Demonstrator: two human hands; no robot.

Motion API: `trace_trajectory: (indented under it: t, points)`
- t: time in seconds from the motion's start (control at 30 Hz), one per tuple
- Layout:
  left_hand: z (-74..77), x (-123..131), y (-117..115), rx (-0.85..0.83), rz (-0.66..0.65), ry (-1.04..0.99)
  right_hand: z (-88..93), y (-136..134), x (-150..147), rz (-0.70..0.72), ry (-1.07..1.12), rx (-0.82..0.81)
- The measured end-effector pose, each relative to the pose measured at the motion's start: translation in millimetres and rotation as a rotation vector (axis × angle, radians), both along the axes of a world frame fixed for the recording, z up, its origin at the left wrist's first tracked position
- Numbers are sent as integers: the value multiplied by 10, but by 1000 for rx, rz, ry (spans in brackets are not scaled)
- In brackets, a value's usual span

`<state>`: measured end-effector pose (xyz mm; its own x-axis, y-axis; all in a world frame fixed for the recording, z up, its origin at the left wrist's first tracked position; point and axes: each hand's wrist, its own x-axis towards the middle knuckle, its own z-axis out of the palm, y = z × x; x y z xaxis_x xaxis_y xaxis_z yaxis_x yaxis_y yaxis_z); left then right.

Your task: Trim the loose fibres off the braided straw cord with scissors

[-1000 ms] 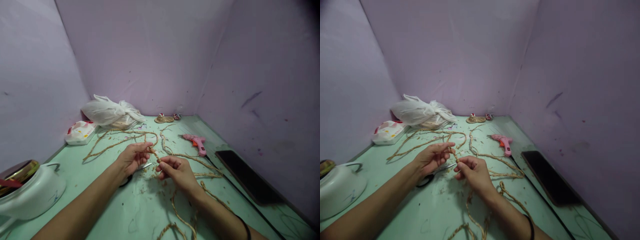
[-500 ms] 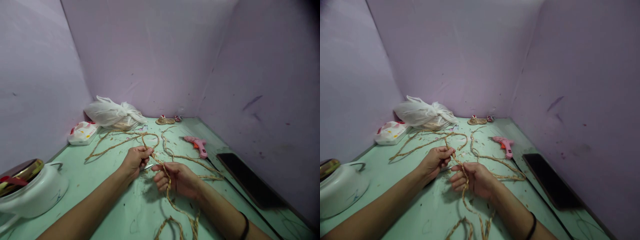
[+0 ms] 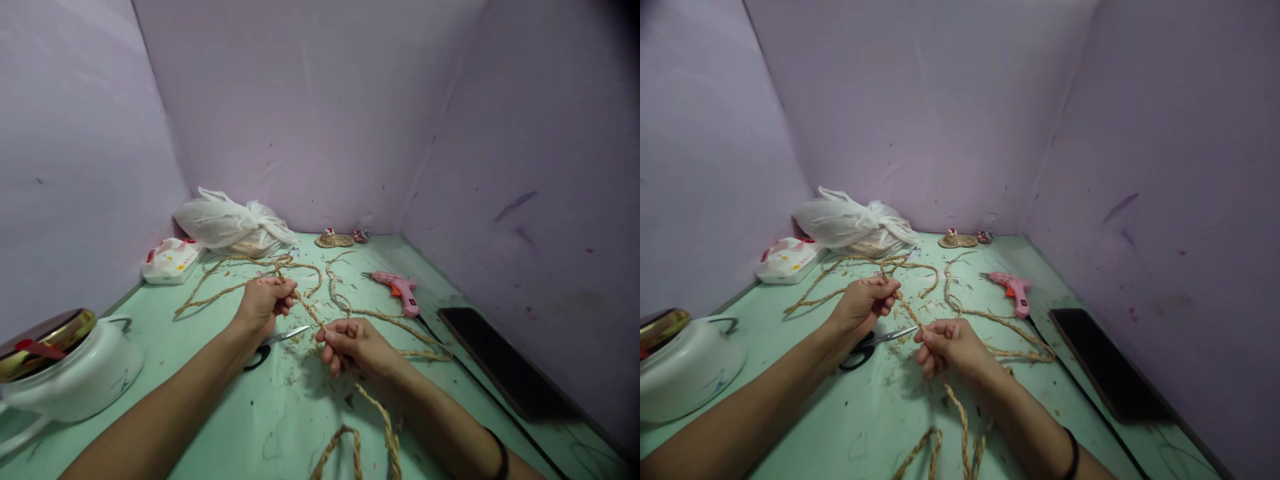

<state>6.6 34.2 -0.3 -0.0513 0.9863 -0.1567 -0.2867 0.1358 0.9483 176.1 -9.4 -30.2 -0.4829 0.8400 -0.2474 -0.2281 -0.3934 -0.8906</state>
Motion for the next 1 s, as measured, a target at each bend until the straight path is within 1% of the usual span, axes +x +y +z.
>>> trace_trajectory:
  t: [0.07,0.13,0.2,0.33,0.47,0.6,0.77,1.0]
  points:
    - [23,2,5,-7,28,-8,15,-16,-45,-65,-119,74]
    - [23,-6,23,-21,44,-14,35,-32,-76,-92,-174,128]
    - [11,-28,51,-32,43,-19,55,-42,-80,-74,-145,155]
    - [-10,-83,92,-25,10,-24,79,-38,-36,-4,-79,154]
    - [-17,-96,84,-8,3,-34,83,-22,-15,-12,-123,155]
    - [-25,-97,90,-7,-1,-47,81,-18,-7,-8,-141,195]
    - [-25,-133,102,-8,-7,-68,81,-12,30,47,-105,222]
    - [-30,-156,110,-22,-10,-82,91,-7,56,50,-56,217]
